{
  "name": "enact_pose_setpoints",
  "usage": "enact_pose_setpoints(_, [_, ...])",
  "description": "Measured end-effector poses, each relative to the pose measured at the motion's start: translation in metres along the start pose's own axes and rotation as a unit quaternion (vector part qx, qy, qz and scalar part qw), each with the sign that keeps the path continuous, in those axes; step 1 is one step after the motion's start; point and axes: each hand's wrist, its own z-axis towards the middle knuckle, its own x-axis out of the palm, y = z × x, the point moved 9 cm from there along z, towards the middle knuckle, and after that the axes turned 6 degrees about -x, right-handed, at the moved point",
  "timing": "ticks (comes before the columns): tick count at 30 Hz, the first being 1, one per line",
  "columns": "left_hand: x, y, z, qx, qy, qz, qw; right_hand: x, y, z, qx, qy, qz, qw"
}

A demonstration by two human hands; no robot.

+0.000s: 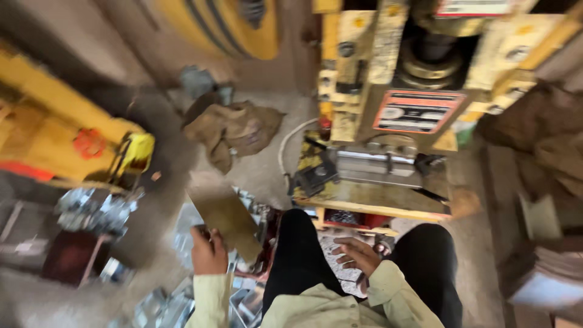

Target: The person operates a hydraulic press machine to shape metal sheets. They place flat metal sheets into the machine, activate the press, and remove the formed pieces. The person then stacks the finished metal pieces on the floor.

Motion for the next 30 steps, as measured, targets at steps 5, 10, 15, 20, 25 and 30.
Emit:
enact_pose_setpoints(5, [0.064, -0.006, -0.021, -0.084, 0.160, -0.277, 0.944, 0.002, 0.068, -0.059, -0.083, 0.011, 0.031, 0.996])
enact_pose_setpoints(10, [0.179, -0.054, -0.082, -0.156, 0.400, -0.458, 0.778, -0.006, 0.112, -0.109, -0.153, 0.110, 0.144, 0.972])
enact_pose_setpoints(15, [0.247, -0.096, -0.096, 0.014, 0.370, -0.455, 0.810, -0.109, 0.094, -0.102, -0.212, -0.151, 0.075, 0.963])
enact_pose_setpoints(20, [0.273, -0.100, -0.111, -0.051, 0.480, -0.198, 0.853, -0.131, 0.105, -0.096, -0.218, -0.244, 0.014, 0.945])
enact_pose_setpoints(25, [0.273, -0.094, -0.117, -0.140, 0.537, -0.281, 0.783, -0.100, 0.121, -0.104, -0.229, -0.251, 0.107, 0.934])
enact_pose_setpoints(30, [0.293, -0.085, -0.101, -0.152, 0.501, -0.372, 0.766, -0.115, 0.119, -0.089, -0.271, -0.301, 0.123, 0.906])
